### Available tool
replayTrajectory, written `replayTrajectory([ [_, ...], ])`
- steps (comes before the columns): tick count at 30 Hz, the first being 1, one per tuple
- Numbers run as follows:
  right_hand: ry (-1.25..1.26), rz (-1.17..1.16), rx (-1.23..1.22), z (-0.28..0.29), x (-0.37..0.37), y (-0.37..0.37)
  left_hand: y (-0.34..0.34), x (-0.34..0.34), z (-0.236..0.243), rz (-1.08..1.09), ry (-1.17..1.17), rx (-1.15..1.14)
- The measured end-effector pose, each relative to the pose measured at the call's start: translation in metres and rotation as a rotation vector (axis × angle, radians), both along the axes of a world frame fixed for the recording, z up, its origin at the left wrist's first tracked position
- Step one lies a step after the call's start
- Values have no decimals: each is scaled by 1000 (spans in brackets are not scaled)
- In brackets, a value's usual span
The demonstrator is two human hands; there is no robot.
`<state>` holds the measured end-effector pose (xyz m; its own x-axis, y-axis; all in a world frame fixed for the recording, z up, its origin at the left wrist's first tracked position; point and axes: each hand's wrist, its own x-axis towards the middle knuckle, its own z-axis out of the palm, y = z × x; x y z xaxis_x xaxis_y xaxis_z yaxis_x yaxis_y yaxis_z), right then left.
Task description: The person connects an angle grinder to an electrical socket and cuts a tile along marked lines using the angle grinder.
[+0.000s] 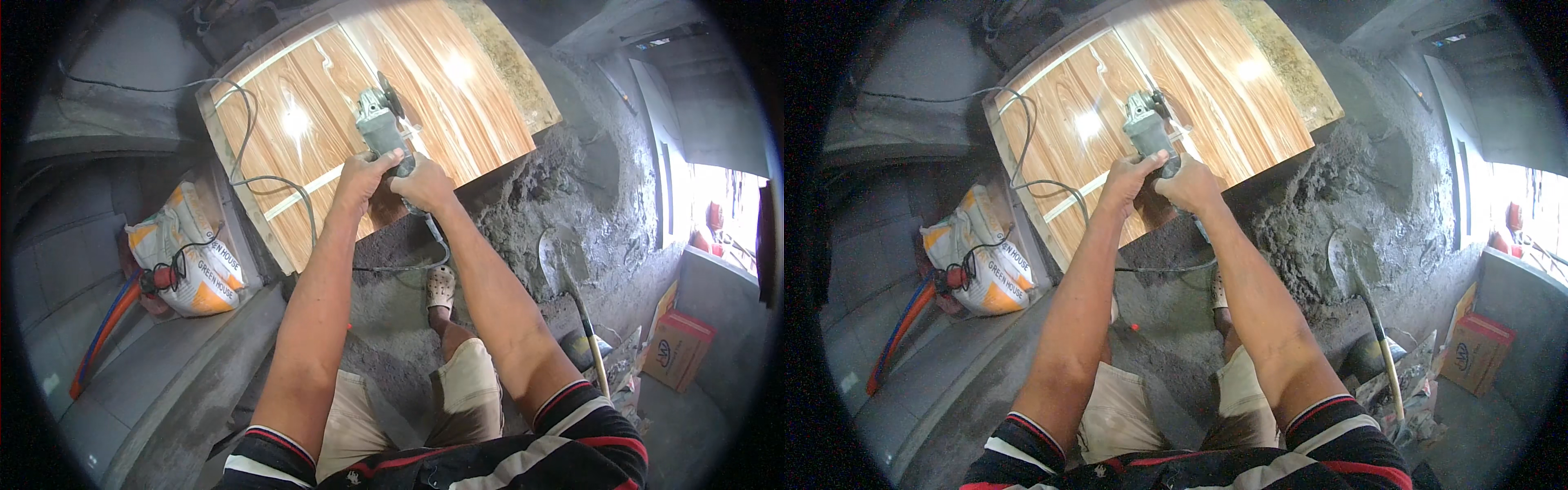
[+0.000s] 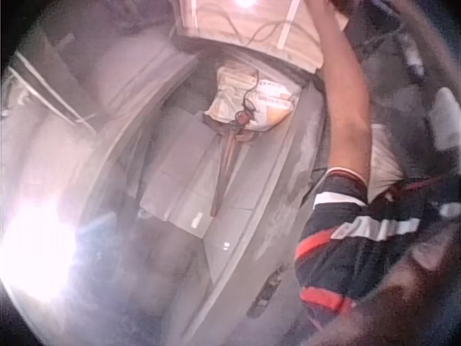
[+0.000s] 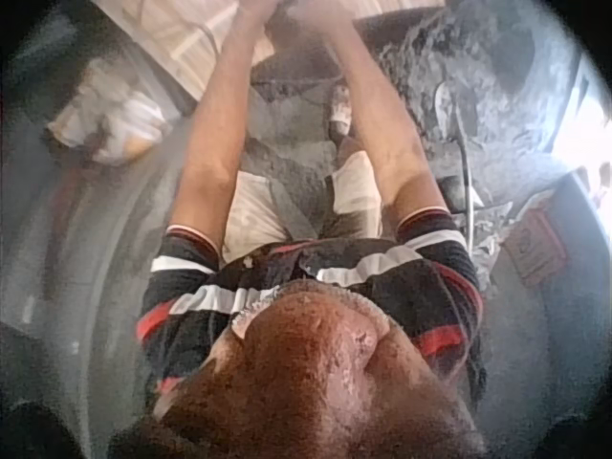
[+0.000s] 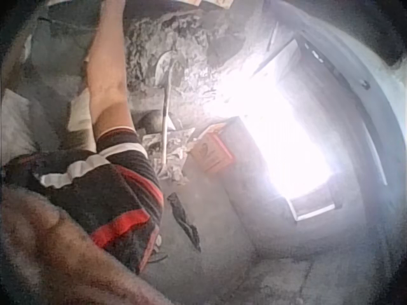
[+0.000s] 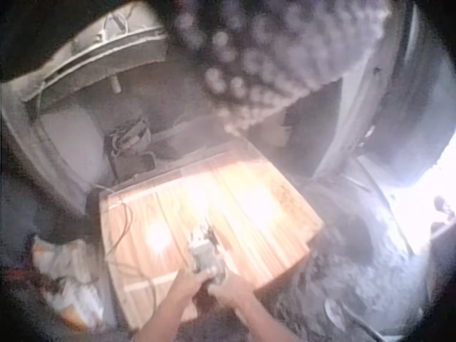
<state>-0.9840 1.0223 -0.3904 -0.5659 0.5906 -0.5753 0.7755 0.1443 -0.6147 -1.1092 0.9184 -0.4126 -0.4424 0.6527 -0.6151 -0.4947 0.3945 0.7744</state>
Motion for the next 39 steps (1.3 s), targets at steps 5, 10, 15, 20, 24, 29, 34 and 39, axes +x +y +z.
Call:
replayTrajectory([
  [5,17,13,9,-6,7,-3,-1,7,4,4,5,10],
  [10,21,5,5,-7,11,-5,-4,11,9,1,-2,-24],
  [15,31,-9,5,-8,15,-5,-4,14,8,2,12,-32],
  [20,47,-25,3,-8,17,-9,-7,16,10,6,-4,-49],
  [24,57,-25,-12,-8,18,-9,-7,17,10,4,11,-30],
  [29,38,-26,16,-9,17,-9,-7,14,8,-12,-14,-9],
  [34,51,-17,8,-11,21,-12,-8,20,12,8,-3,-17],
  [39,39,3,30,-17,26,-13,-10,26,14,23,-26,22],
])
